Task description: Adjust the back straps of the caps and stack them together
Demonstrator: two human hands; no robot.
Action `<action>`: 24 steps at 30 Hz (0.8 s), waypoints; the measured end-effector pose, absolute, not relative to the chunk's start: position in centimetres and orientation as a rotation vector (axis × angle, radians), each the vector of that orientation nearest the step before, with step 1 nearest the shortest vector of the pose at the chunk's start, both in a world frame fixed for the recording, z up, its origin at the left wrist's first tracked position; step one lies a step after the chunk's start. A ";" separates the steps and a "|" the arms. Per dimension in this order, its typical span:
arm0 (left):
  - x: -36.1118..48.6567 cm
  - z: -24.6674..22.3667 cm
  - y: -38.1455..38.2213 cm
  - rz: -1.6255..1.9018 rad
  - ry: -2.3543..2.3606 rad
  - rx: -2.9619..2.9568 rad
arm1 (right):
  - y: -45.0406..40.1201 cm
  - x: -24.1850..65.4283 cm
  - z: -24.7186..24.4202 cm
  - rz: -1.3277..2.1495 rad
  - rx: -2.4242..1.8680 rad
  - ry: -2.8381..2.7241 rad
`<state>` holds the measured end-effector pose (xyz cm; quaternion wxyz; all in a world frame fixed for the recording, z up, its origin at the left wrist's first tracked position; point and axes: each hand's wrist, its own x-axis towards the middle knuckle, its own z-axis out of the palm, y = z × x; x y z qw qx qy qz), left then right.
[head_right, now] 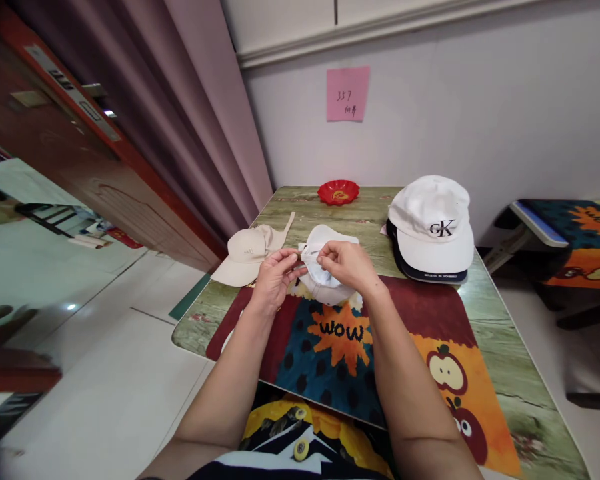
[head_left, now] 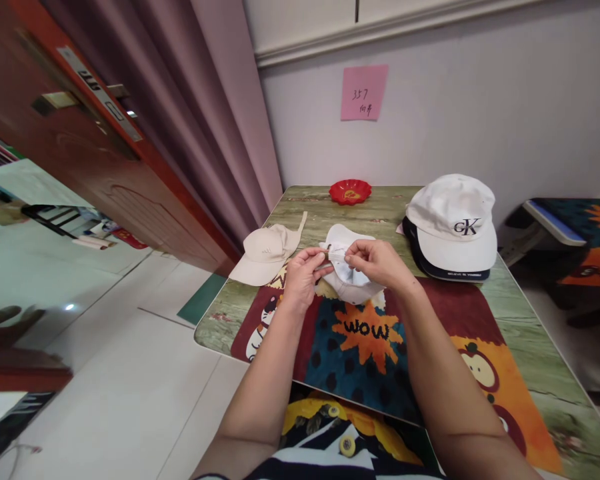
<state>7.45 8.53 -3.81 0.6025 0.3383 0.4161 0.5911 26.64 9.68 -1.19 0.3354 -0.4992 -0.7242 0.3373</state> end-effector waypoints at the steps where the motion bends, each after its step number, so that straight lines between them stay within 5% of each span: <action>1: 7.5 -3.9 8.6 1.363 0.949 0.763 | 9.7 26.5 -1.2 0.881 -1.307 -1.885; 24: 7.0 -4.0 8.5 1.336 0.960 0.642 | 9.6 26.2 -1.6 1.100 -1.194 -1.824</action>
